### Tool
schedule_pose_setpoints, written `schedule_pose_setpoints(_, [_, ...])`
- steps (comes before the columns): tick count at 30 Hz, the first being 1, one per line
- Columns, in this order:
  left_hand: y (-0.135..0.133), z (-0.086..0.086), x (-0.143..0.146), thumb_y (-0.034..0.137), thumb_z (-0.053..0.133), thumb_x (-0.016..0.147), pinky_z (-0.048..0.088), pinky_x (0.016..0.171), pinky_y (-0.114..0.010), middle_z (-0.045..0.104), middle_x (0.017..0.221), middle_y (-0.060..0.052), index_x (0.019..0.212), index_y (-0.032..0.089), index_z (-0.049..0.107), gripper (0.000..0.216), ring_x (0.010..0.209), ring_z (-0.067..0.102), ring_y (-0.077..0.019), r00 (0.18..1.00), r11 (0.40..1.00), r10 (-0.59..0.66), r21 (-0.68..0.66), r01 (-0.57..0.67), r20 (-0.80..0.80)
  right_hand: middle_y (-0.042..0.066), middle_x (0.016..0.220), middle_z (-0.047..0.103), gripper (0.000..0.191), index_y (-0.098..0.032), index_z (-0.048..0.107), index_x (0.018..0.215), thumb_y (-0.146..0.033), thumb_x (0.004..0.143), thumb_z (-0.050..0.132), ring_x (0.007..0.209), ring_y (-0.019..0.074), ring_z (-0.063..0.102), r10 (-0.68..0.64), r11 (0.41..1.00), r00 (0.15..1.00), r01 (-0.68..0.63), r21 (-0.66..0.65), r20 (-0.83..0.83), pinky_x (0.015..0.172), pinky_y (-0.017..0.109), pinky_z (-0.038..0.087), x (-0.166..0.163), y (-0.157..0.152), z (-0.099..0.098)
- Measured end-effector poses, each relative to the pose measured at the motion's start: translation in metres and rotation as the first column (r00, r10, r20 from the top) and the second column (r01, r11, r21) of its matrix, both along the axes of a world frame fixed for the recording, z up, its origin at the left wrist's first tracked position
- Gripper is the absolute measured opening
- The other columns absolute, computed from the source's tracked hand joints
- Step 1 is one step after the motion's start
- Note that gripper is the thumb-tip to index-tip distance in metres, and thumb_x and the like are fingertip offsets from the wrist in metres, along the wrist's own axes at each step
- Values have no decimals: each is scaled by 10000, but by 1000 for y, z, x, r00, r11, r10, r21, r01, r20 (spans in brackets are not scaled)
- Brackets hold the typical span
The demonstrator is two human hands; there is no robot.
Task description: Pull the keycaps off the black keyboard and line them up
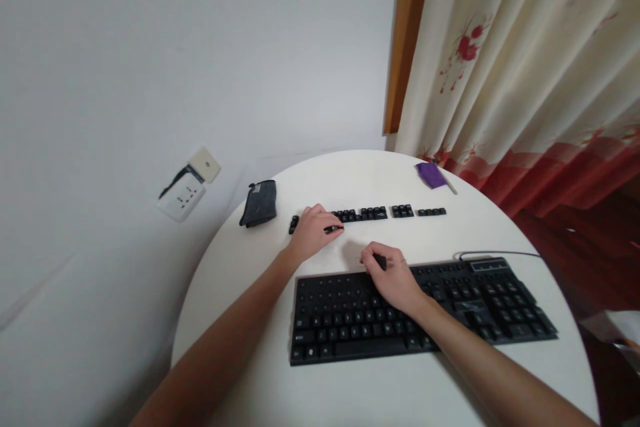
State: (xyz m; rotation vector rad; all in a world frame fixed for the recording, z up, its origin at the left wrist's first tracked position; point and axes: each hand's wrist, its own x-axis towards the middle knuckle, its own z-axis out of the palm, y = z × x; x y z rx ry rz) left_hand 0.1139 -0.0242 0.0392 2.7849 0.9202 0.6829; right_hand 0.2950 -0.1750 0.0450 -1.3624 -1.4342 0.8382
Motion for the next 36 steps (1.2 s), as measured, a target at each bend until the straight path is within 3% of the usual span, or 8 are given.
schedule_pose_setpoints(6, [1,-3,-10,343,656,880,376,817,-400,743,986,-6,907,289,759,119,909,536,-221,999,999,-36,22,37,-40,-7,653,563,315,-168,601,696,-313,947,478,684,155,525,43,999,999,-44,29,33,675,257,387,0,-1,-1])
schedule_pose_setpoints(12, [-5,-6,-11,297,712,830,426,901,-417,652,1136,-29,891,281,766,83,1018,497,-235,998,997,29,63,-32,51,-1,685,583,300,-168,602,715,-293,955,473,705,158,535,66,997,996,-69,45,65,694,257,392,0,-1,-3])
schedule_pose_setpoints(18, [-11,-6,-6,301,796,742,407,985,-440,581,1267,-43,1258,284,629,543,1103,468,-266,988,990,134,34,-137,78,-10,666,564,296,-173,584,698,-287,952,482,678,149,519,68,995,994,-74,69,87,670,250,386,0,-1,-6])
schedule_pose_setpoints(36, [-7,-9,-6,278,784,749,385,1003,-451,560,1264,-58,1303,274,579,591,1123,457,-283,975,976,202,59,-208,87,-5,689,585,285,-172,590,714,-280,955,483,706,151,540,80,994,994,-85,62,79,686,244,387,0,-3,-5])
